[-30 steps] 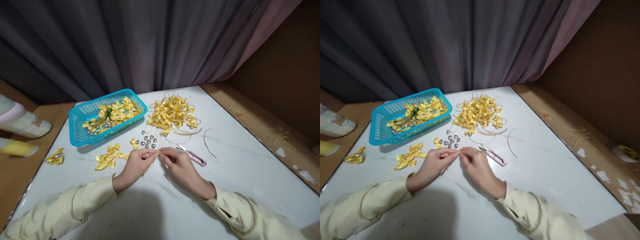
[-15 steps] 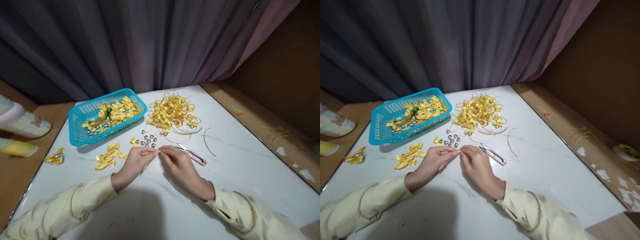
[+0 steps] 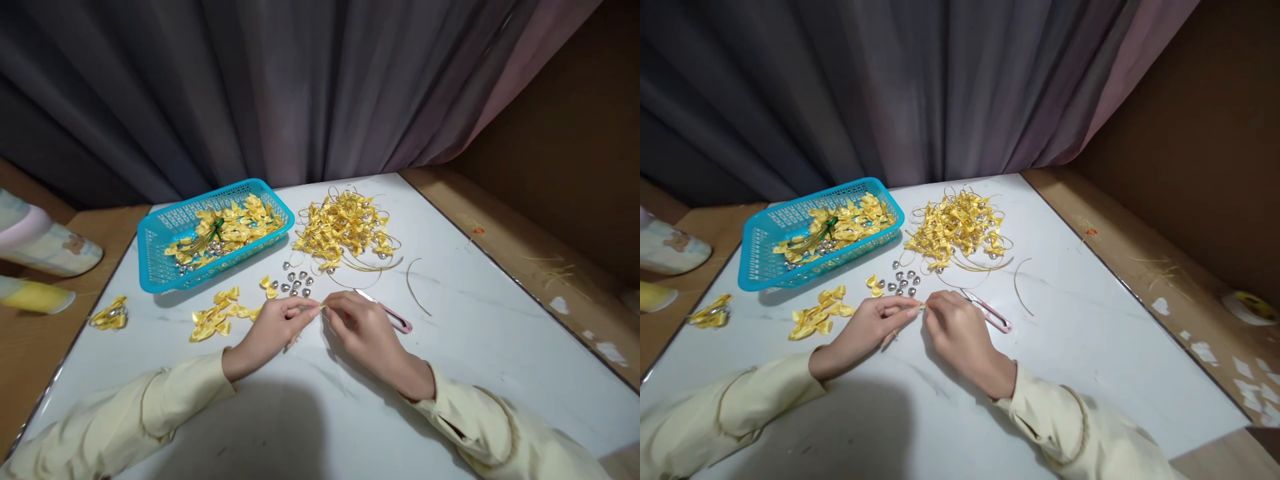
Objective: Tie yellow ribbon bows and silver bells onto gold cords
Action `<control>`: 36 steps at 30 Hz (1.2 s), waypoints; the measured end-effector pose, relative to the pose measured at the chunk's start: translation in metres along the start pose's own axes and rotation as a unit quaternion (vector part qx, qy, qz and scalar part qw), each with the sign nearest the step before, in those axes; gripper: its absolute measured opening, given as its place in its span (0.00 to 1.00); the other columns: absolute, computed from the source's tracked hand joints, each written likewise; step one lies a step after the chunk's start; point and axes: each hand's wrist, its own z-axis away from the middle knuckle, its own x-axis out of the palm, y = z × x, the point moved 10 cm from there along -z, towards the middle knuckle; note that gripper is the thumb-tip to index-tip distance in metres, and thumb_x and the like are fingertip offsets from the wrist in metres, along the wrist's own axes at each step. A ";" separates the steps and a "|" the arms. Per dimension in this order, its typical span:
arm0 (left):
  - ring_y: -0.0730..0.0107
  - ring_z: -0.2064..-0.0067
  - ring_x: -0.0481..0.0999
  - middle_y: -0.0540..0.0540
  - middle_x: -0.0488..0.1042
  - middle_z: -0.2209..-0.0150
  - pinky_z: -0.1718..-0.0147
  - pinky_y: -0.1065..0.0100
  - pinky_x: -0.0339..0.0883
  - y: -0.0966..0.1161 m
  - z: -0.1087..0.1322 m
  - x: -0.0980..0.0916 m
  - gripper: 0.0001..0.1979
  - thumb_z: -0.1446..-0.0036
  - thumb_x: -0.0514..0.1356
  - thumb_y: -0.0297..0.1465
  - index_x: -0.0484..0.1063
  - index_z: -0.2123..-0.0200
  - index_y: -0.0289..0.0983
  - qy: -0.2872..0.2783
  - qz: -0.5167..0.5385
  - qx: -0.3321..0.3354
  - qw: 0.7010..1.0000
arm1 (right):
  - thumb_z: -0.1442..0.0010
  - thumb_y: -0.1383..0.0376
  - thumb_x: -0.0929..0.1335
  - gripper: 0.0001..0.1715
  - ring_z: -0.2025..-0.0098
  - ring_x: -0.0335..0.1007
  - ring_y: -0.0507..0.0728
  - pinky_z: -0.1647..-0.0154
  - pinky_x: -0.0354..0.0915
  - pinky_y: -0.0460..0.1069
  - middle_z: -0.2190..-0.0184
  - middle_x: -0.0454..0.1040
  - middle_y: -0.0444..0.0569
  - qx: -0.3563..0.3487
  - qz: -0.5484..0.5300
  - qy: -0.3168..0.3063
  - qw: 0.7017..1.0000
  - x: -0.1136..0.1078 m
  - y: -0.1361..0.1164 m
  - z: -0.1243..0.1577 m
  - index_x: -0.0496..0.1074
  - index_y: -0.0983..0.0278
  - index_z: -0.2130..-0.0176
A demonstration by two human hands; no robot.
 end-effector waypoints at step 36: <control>0.78 0.82 0.59 0.54 0.63 0.85 0.82 0.74 0.50 0.184 0.017 -0.031 0.15 0.46 0.58 0.40 0.74 0.73 0.35 -0.119 -0.242 0.165 0.949 | 0.42 0.71 0.65 0.04 0.78 0.70 0.49 0.76 0.61 0.43 0.79 0.76 0.43 -0.125 -0.054 -0.093 0.986 -0.085 -0.102 -0.056 0.70 0.66 0.68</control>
